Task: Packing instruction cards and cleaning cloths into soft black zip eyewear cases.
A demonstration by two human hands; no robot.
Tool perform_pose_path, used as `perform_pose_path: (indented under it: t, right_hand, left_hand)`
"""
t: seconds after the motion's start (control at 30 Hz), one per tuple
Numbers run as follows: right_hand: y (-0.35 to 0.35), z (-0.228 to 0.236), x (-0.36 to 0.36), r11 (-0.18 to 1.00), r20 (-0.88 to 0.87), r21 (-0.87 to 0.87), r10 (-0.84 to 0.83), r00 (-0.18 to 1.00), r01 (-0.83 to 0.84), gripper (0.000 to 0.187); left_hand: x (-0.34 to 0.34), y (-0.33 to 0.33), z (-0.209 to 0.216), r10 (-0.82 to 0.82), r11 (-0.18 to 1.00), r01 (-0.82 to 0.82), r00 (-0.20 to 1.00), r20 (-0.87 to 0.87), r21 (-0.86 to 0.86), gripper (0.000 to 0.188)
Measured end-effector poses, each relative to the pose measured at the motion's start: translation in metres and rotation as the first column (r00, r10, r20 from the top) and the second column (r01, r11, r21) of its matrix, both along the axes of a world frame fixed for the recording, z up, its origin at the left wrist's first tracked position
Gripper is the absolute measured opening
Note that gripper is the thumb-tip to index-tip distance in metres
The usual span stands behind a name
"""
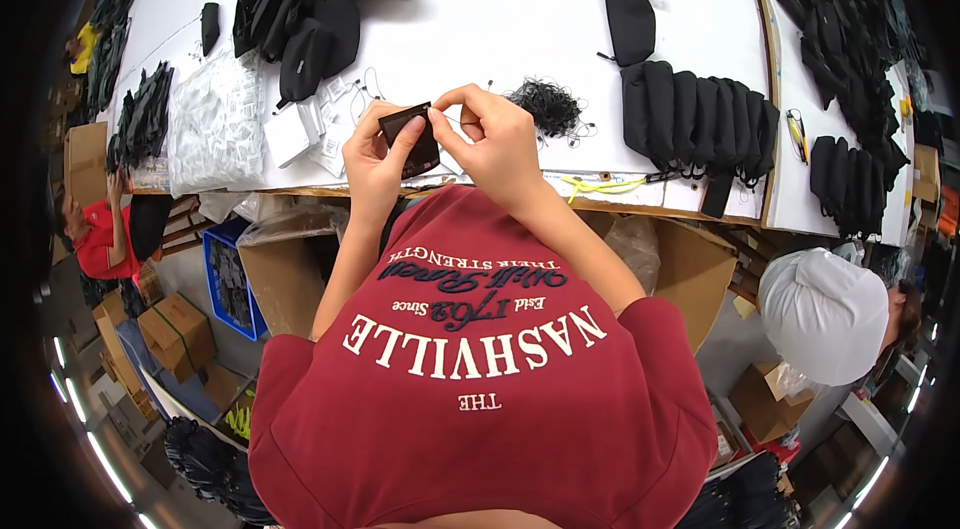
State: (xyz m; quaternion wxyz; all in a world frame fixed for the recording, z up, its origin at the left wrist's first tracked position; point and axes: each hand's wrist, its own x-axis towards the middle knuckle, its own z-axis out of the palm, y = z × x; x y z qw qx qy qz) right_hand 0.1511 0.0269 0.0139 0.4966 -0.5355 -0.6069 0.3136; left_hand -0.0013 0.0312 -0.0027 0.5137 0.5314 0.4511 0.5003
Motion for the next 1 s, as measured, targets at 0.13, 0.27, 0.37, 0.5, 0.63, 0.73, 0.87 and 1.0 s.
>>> perform_pose_path:
  t: [0.13, 0.27, 0.37, 0.5, 0.63, 0.73, 0.87, 1.0]
  right_hand:
    - [0.001, 0.000, -0.002, 1.000, 0.017, 0.001, -0.004, 1.000, 0.004, 0.008]
    - [0.000, 0.001, -0.002, 0.998, 0.014, -0.056, 0.005, 1.000, -0.004, 0.008]
    - [-0.001, 0.002, -0.005, 0.998, 0.004, -0.065, -0.020, 1.000, 0.021, 0.008]
    - [0.002, 0.002, -0.009, 0.998, 0.048, -0.029, -0.055, 0.997, 0.056, 0.007]
    - [0.007, 0.002, -0.011, 0.988, -0.045, -0.149, -0.054, 0.998, 0.046, 0.009]
    - [0.009, -0.003, -0.005, 0.967, -0.243, -0.245, 0.001, 0.970, -0.062, 0.011]
    - [0.012, -0.002, -0.004, 0.917, -0.199, -0.341, 0.143, 0.970, -0.205, 0.008]
    - [0.020, -0.009, -0.012, 0.904, -0.199, -0.349, 0.187, 0.962, -0.248, 0.011]
  left_hand:
    - [0.004, 0.000, 0.007, 0.069, 0.997, -0.066, 0.994, -0.083, 0.041, 0.009]
    - [0.006, 0.002, 0.012, 0.122, 0.978, -0.080, 0.968, -0.219, 0.193, 0.010]
    - [0.004, 0.005, 0.017, 0.113, 0.970, -0.046, 0.954, -0.278, 0.238, 0.009]
    - [0.000, 0.009, 0.008, 0.068, 0.991, -0.047, 0.984, -0.163, 0.129, 0.008]
    - [-0.010, 0.013, 0.001, 0.018, 0.986, -0.003, 0.996, -0.092, 0.164, 0.008]
    - [-0.020, 0.018, 0.002, -0.157, 0.984, 0.169, 0.974, 0.164, -0.059, 0.014]
    - [-0.031, 0.032, -0.001, -0.305, 0.888, 0.390, 0.896, 0.323, -0.243, 0.018]
    - [-0.042, 0.040, -0.020, -0.395, 0.852, 0.455, 0.883, 0.252, -0.259, 0.014]
